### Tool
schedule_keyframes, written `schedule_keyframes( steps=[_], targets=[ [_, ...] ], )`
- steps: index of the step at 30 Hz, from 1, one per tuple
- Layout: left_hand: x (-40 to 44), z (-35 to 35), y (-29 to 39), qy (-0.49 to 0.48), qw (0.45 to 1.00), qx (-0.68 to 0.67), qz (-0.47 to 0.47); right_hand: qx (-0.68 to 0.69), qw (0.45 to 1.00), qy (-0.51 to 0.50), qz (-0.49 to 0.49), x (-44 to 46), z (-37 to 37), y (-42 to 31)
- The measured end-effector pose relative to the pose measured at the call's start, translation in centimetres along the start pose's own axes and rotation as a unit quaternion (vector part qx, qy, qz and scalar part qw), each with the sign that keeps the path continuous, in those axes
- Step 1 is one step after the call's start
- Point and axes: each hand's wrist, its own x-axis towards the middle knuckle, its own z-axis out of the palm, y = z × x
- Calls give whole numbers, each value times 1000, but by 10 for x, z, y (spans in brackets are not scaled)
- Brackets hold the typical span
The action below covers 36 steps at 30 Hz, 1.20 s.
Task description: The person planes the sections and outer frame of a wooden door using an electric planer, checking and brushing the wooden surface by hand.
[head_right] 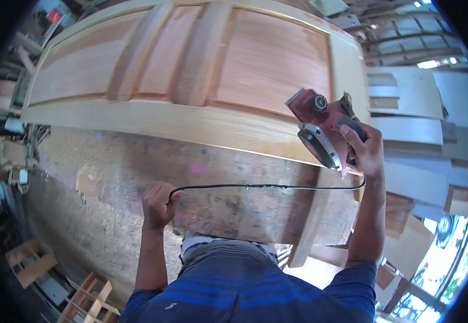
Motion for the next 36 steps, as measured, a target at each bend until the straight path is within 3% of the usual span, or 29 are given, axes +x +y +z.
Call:
schedule_keyframes(
  steps=[4,8,14,16,19,22,23,27,30,36],
  targets=[
    [21,64,63,-122,992,-19,21,19,996,40,79,-49,-92,90],
    [31,113,124,-198,978,-48,45,-65,992,-4,112,-78,-146,155],
    [43,147,170,-241,969,-10,57,-113,989,-79,61,-64,-168,179],
    [48,150,175,-238,969,-4,59,-97,990,-100,-8,-51,-163,171],
    [52,150,178,-226,972,3,57,-129,980,-151,-3,-24,-152,167],
    [51,147,181,-206,978,4,42,-130,982,-128,-51,-5,-123,158],
    [50,145,179,-197,980,-1,37,-161,970,-181,-16,5,-118,149],
    [42,132,164,-169,985,-16,24,-140,960,-242,-18,26,-74,110],
    [40,120,148,-159,987,-22,12,-166,955,-234,-69,33,-36,83],
    [27,89,104,-138,989,-60,-4,-182,953,-239,-27,49,44,29]
  ],
)
